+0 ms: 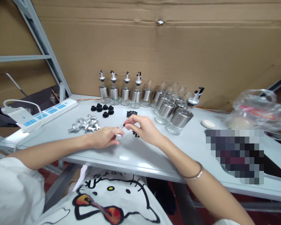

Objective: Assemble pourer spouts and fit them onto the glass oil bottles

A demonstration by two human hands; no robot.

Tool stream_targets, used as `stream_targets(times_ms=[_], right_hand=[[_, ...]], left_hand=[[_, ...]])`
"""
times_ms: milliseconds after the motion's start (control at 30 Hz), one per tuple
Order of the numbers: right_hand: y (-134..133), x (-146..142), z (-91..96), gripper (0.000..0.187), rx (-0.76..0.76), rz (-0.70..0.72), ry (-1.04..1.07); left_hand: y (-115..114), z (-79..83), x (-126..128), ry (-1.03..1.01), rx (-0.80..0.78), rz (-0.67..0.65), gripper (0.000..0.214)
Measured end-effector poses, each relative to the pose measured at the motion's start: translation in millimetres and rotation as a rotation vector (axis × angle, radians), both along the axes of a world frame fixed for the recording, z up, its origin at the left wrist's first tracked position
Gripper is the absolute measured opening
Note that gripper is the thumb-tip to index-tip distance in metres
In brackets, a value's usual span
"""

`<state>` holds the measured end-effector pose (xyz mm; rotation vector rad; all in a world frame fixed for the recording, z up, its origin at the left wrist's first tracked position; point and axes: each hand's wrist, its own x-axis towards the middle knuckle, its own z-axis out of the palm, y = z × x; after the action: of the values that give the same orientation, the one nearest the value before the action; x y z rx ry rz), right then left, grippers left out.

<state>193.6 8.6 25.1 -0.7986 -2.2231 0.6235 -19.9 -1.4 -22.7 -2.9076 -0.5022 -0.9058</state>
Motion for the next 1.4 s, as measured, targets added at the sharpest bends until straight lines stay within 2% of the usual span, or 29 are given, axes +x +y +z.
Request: stream_targets(times_ms=[267,500,700,900,1100,1267,1400], right_hand=[[-1.6,-1.6,0.4,0.017,-0.078,0.018,-0.019],[-0.2,-3.8,-6.7,0.024,-0.274,0.134,0.082],[2.2,-2.7,-8.2,0.024,-0.314,0.151,0.079],[-1.3,-3.9,-7.2,0.021,-0.284,0.127,0.05],[-3.0,-6.3,-9.9,0.015,-0.164,0.11,-0.03],[-5.8,-8.2,-8.0,0.022,-0.087,0.118,-0.088],[-9.5,-10.5,-5.6,0.027,-0.044,0.148,-0.123]], left_hand=[[0.8,-2.2,-1.3,0.037,-0.088,0.011,0.033],[-0.2,-2.3,-2.0,0.074,-0.104,0.025,0.037],[0.2,-3.1,-2.9,0.107,-0.104,0.04,0.037],[0.1,-3.5,-1.9,0.116,-0.023,0.034,0.031],[2.8,2.8,-3.2,0.205,0.028,0.05,0.025],[-1.2,8.7,0.3,0.294,0.156,0.021,0.025],[-2.9,13.5,1.2,0.281,0.252,-0.038,0.027]])
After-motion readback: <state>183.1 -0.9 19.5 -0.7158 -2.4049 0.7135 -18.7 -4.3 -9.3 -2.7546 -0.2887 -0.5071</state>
